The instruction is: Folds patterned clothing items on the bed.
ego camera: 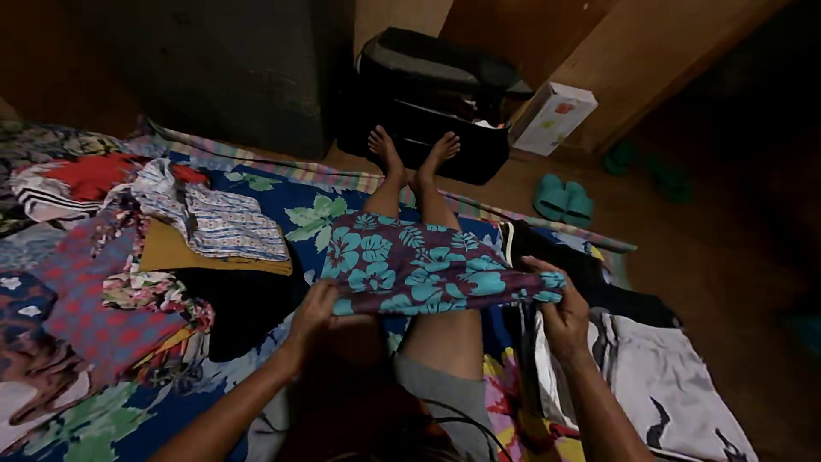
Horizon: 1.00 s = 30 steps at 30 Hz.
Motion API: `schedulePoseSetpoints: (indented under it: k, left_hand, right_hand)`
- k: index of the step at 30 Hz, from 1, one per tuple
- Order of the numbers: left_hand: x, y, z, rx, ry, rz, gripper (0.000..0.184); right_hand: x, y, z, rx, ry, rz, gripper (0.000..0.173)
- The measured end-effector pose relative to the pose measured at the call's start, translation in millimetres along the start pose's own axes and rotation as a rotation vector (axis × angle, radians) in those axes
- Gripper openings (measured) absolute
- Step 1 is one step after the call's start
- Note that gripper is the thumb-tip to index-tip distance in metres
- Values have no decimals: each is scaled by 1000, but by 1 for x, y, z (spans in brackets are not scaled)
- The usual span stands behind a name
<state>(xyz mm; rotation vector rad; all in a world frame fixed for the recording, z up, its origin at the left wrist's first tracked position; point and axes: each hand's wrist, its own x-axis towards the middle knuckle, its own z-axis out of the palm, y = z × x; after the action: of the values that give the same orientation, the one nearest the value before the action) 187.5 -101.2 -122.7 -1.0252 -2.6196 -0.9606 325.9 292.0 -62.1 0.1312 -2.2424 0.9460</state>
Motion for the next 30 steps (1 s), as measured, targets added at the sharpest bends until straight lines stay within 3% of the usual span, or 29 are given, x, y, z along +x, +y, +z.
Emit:
schedulePoseSetpoints:
  k: [3, 9, 13, 16, 19, 23, 26, 30]
  left_hand:
    - [30, -3, -54, -99, -44, -157, 22]
    - [79, 12, -162, -538, 342, -38, 17]
    - [110, 38, -193, -682, 458, 8, 27]
    - [133, 42, -179, -668, 410, -134, 17]
    - [158, 9, -129, -647, 222, -303, 14]
    - [170, -53, -36, -620, -53, -482, 36]
    - [160, -65, 3, -649, -65, -661, 45]
    - [148, -56, -2, -425, -67, -736, 48]
  right_hand:
    - [23, -23, -6, 37, 113, 5, 46]
    - [58, -80, -30, 280, 291, 77, 20]
    - [72, -114, -39, 413, 358, 324, 27]
    - [71, -97, -28, 438, 321, 565, 23]
    - [53, -47, -1, 423, 257, 813, 19]
    - [7, 33, 38, 267, 108, 1016, 29]
    - [-10, 50, 47, 124, 80, 1034, 37]
    - [-14, 44, 48, 0, 205, 884, 28]
